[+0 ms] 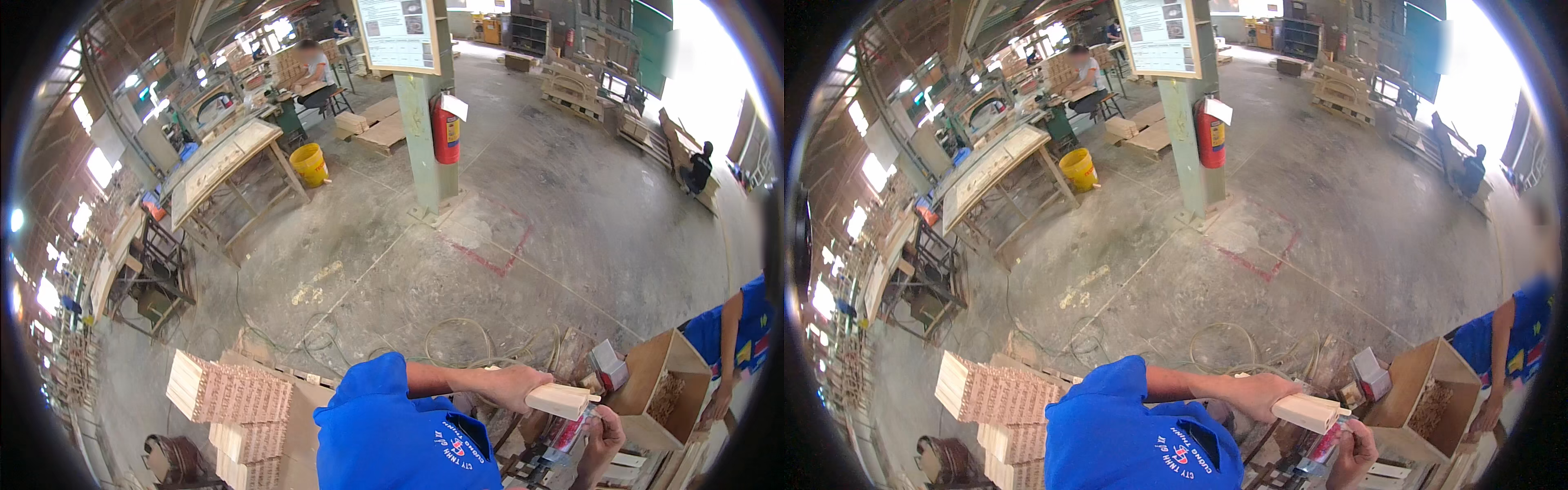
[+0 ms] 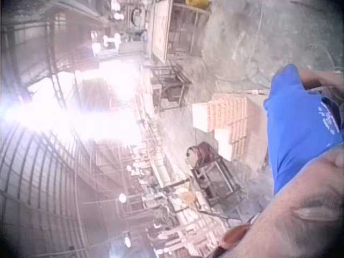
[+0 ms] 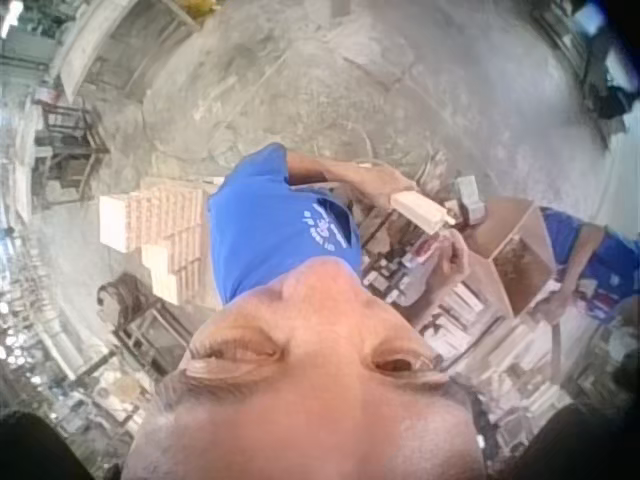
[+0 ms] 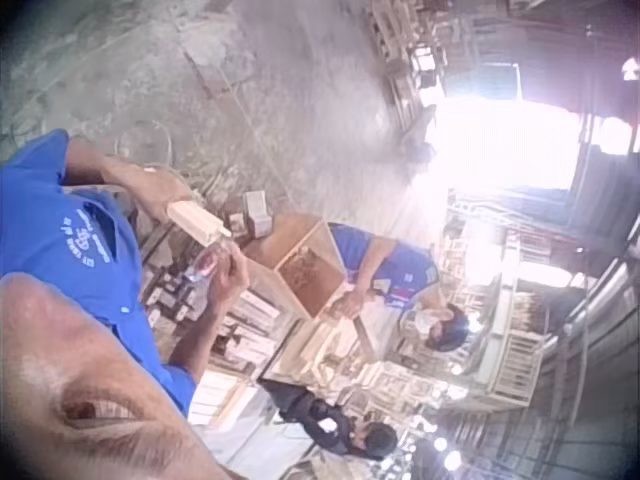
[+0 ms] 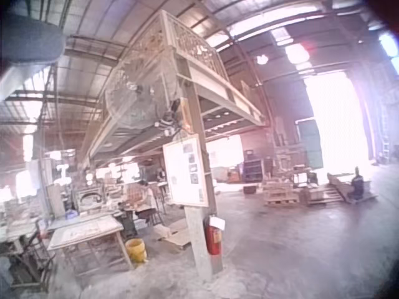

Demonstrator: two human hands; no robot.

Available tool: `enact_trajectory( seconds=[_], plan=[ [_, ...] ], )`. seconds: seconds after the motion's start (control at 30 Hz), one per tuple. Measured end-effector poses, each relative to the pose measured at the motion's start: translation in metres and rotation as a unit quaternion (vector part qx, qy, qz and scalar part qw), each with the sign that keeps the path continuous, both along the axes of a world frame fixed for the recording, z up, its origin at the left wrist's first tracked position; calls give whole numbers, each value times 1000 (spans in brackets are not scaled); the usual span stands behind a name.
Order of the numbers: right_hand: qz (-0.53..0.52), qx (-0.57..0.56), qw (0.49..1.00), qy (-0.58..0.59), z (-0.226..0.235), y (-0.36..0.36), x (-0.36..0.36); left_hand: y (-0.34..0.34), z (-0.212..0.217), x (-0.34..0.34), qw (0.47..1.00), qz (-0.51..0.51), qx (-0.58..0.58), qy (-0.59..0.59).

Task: The person inserts wooden dowels into pre-drilled holes on small wooden blocks and uses a nail gun to fasten them together. The assembled pieces are stacked on the workbench. The person repeats this process with multiple blocks throughout the clip.

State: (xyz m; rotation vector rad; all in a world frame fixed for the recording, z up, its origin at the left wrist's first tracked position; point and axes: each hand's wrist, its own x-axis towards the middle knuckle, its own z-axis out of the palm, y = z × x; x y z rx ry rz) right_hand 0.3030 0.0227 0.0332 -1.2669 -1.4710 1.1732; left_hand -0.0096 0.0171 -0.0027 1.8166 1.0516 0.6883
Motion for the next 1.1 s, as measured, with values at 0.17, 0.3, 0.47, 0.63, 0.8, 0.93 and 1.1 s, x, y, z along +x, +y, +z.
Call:
enact_trajectory(
  seconds=[0.17,0.3,0.47,0.63,0.8,0.93,1.1],
  plan=[
    [47,83,991,-98,26,3,-23,-9,-4,-5,999,38,17,3],
    [56,36,994,-84,28,1,-21,-9,-5,-4,998,31,52,-19],
    [101,168,977,-80,36,6,-21,-5,-4,7,999,19,46,1],
    [86,176,968,-156,46,11,-38,-7,-33,-7,996,60,59,9],
    [80,142,972,-170,62,11,-42,-8,3,-11,997,54,-21,57],
    [76,172,964,-186,60,4,-33,-4,4,-7,999,26,-17,28],
    [91,178,960,-194,64,5,-36,-2,6,-9,999,13,-17,43]
  ],
)
